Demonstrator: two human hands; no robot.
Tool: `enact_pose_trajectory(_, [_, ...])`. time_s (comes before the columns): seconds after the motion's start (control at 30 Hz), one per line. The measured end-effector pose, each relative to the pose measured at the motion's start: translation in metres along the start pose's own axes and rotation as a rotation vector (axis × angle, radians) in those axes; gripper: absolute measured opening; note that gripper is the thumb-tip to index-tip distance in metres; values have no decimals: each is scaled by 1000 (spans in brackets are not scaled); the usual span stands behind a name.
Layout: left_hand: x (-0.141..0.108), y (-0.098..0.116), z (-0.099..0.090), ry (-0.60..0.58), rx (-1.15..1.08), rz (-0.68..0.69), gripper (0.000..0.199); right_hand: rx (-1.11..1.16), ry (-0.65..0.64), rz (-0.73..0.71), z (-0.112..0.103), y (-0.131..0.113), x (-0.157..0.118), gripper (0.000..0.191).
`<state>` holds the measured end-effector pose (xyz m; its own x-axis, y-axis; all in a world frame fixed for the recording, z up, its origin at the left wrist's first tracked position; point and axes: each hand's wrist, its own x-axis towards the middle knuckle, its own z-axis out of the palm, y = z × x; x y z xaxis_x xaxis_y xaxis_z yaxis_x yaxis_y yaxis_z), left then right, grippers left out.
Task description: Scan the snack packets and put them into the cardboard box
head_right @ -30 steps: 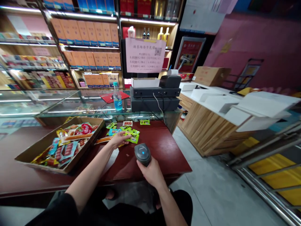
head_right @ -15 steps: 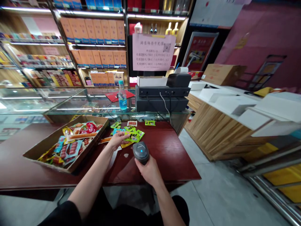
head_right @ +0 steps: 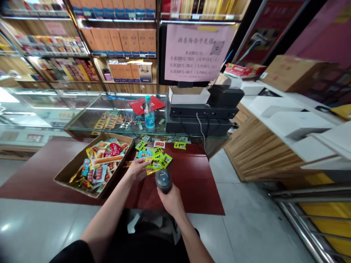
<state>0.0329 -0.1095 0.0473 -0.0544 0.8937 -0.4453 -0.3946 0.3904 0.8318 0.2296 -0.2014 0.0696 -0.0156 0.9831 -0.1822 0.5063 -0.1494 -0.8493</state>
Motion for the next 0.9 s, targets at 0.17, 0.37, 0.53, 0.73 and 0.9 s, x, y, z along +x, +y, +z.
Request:
enact_pose_trajectory(0.17, [-12, 14, 8, 46, 10, -22, 41, 1, -6, 24, -7, -26, -5, 31])
enact_pose_trajectory(0.37, [-6, 9, 11, 61, 36, -74, 41, 13, 17, 71, 5, -24, -3, 31])
enact_pose_trajectory(0.53, [-8, 5, 10, 83, 84, -71, 40, 15, 10, 102, 7, -19, -7, 28])
enact_pose_trajectory(0.73, [-13, 14, 13, 82, 68, -81, 44, 18, -7, 133, 1, -27, -9, 26])
enact_pose_trajectory(0.9, [-18, 18, 15, 42, 31, -92, 42, 8, -30, 140, -2, -32, -11, 28])
